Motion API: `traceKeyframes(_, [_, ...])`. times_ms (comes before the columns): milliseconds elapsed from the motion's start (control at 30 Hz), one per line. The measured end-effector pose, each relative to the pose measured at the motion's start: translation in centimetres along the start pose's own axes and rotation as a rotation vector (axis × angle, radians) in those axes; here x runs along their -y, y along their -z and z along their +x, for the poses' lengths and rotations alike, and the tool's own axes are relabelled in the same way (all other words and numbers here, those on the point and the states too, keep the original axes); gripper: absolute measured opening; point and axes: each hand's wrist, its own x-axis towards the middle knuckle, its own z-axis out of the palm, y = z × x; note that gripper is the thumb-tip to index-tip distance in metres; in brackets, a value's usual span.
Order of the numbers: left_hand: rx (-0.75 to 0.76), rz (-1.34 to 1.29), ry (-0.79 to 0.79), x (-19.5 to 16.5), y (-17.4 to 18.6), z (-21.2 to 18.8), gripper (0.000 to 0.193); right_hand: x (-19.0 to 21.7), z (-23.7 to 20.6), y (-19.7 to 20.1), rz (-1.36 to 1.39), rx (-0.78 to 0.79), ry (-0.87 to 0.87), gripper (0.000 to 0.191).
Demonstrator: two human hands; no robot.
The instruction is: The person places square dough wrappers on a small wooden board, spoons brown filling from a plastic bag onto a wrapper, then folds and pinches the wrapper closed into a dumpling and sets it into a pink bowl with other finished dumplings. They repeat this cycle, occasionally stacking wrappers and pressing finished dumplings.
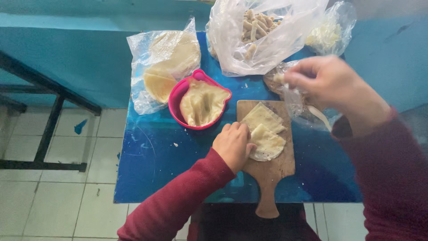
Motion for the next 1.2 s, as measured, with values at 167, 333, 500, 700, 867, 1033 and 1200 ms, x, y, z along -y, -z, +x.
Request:
traceKeyframes(167, [0.007, -0.097, -0.039, 0.0, 0.4, 0.0, 0.028, 2.6, 0.1, 0.7, 0.163, -0.356, 0.296, 0.052])
traceKeyframes(333, [0.009, -0.233, -0.037, -0.1, 0.5, -0.1, 0.023, 0.4, -4.8, -1.2, -0.056, -0.417, 0.200, 0.038])
traceKeyframes(500, [0.028, -0.218, -0.026, 0.9, 0.6, 0.0, 0.020, -5.2, -9.5, -3.3, -0.686, -0.379, 0.018, 0.035])
traceKeyframes(700, [-0.085, -0.073, -0.172, 1.1, 0.6, 0.3, 0.012, -9.6, -10.1, -4.9, -0.579, -0.330, -0.236, 0.029])
traceKeyframes(867, [-0.165, 0.032, -0.121, 0.4, 1.4, -0.6, 0.012, -10.2, -9.9, -4.8, -0.405, -0.549, 0.019, 0.016])
traceKeyframes(1033, [-0.148, 0.112, -0.060, -0.4, 1.6, -2.4, 0.017, -10.7, -8.2, -4.7, -0.287, -0.631, 0.150, 0.014])
traceKeyframes(1200, [-0.187, 0.107, -0.015, -0.4, 1.0, -2.9, 0.020, -12.2, -6.6, -4.4, 0.085, -0.483, -0.143, 0.020])
